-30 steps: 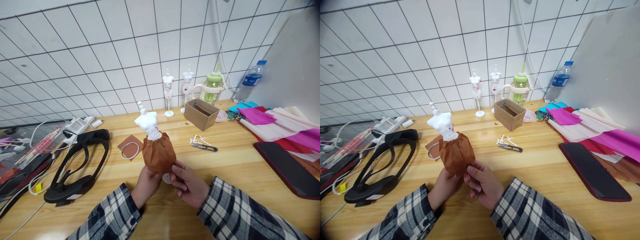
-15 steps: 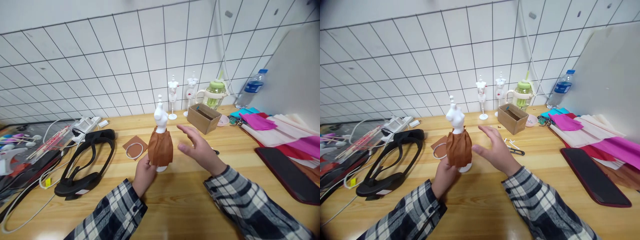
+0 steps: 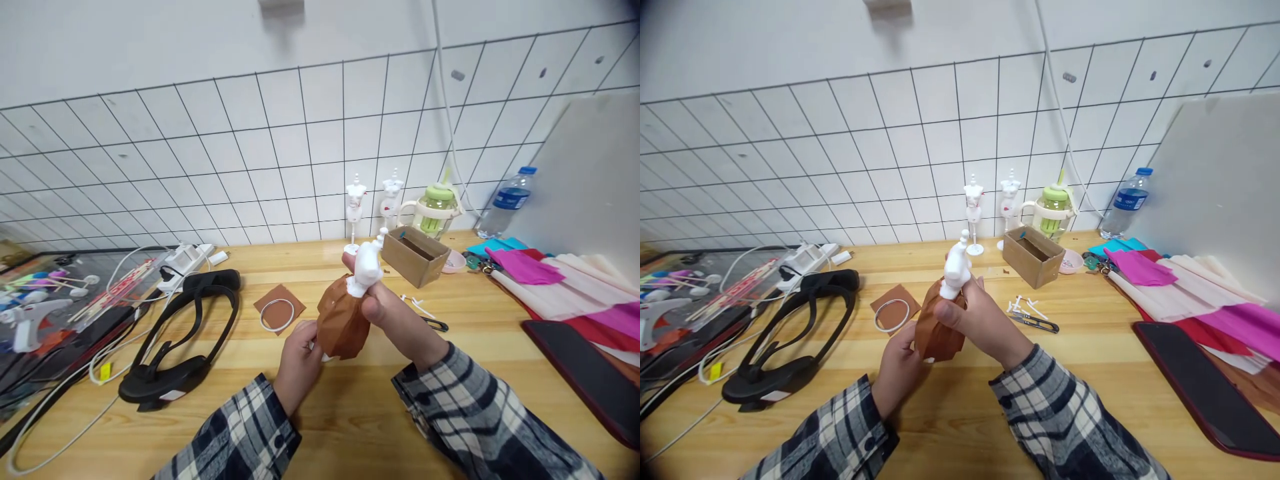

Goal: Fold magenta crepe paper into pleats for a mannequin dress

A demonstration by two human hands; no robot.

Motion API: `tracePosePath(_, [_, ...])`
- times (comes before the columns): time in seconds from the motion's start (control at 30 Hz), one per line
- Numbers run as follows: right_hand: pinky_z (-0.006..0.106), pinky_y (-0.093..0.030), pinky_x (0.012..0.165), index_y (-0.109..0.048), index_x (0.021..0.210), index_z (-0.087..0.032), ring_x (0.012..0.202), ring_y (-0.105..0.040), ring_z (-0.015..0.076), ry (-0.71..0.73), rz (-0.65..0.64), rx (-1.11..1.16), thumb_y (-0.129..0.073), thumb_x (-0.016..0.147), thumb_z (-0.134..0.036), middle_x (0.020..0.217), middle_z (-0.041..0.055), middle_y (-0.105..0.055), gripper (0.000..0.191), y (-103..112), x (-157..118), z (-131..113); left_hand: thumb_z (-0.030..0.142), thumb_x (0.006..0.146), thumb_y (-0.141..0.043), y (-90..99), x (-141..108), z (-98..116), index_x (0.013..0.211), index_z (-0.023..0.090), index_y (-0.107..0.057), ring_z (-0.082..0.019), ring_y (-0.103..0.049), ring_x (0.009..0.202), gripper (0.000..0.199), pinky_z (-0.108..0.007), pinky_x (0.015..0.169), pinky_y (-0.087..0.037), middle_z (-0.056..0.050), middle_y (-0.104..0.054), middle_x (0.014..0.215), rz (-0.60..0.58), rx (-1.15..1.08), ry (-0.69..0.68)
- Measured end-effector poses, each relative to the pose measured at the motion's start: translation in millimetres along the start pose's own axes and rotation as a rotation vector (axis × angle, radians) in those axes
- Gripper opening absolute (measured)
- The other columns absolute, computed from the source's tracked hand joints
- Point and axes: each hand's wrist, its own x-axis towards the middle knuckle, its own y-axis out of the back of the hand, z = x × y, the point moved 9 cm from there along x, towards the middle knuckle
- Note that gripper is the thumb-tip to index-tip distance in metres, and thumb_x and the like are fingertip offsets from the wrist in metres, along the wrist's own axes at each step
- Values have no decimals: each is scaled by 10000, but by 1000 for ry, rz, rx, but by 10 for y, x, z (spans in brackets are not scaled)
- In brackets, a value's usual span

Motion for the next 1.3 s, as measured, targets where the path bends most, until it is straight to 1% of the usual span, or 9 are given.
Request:
tracePosePath(0.1, [526, -275, 1103, -467, 1379, -238, 1327, -365, 348, -16, 17, 8, -691, 602, -752, 1319, 117, -524, 958, -9, -31, -18, 214, 852, -563, 4, -13, 10, 786, 186, -690, -191, -578, 759, 146, -287, 721, -432, -44, -673, 787, 8, 35, 4])
tracePosePath(0.23, [442, -400, 1027, -293, 1453, -289, 1230, -488, 272, 18, 176, 57, -837, 626, -469, 1347, 108, -522, 1007, 51, -53, -62, 186, 853, -549, 6, -14, 31, 815, 188, -687, -181, -585, 755, 143, -278, 709, -433, -40, -677, 802, 10, 36, -23])
tracePosePath(0.33, [378, -492, 899, -227, 1453, -316, 1061, -587, 215, 52, 215, 126, -814, 693, -358, 1273, 87, -592, 961, 59, -65, -104, 169, 841, -559, 0, -15, 54, 767, 185, -671, -167, -567, 712, 135, -269, 685, -430, -24, -654, 745, 6, 65, -48])
tracePosePath(0.47, [321, -537, 742, -293, 1435, -297, 847, -615, 170, 62, 186, 139, -774, 739, -296, 1079, 45, -674, 846, 37, -68, -132, 158, 852, -553, -21, -23, 114, 831, 190, -681, -171, -586, 757, 133, -282, 719, -449, -25, -662, 783, -18, 64, -88])
tracePosePath(0.73, [304, -542, 710, -395, 1370, -297, 776, -620, 148, 53, 234, 181, -768, 745, -317, 1081, 32, -702, 729, 86, -77, -107, 157, 852, -560, 10, -39, 250, 754, 191, -636, -167, -584, 754, 129, -284, 725, -462, -5, -607, 694, -13, 70, -163])
tracePosePath(0.93, [357, -536, 807, -459, 1289, -267, 867, -638, 187, 120, 289, 198, -741, 771, -348, 865, -3, -668, 596, 151, -58, -83, 137, 867, -534, -2, -48, 256, 768, 192, -644, -156, -569, 737, 157, -279, 722, -451, -5, -617, 708, -23, 45, -176])
tracePosePath(1.2, [427, -518, 854, -352, 1411, -315, 784, -614, 200, 160, 345, 161, -684, 816, -451, 763, -20, -598, 695, 193, -78, -72, 173, 912, -504, -107, -94, 286, 868, 204, -678, -162, -573, 769, 182, -283, 740, -445, -19, -649, 760, -113, 12, -166])
tracePosePath(1.27, [444, -508, 887, -350, 1414, -299, 867, -629, 223, 181, 289, 151, -697, 784, -523, 851, 12, -640, 753, 175, -65, -109, 170, 904, -516, -96, -93, 272, 835, 202, -672, -165, -576, 774, 173, -285, 745, -453, -17, -637, 747, -107, -4, -152])
tracePosePath(1.3, [456, -495, 921, -351, 1417, -294, 954, -625, 243, 198, 249, 141, -694, 762, -575, 964, 44, -658, 790, 165, -57, -137, 164, 898, -522, -86, -91, 261, 831, 202, -670, -166, -578, 774, 167, -286, 744, -457, -16, -632, 746, -100, -12, -145])
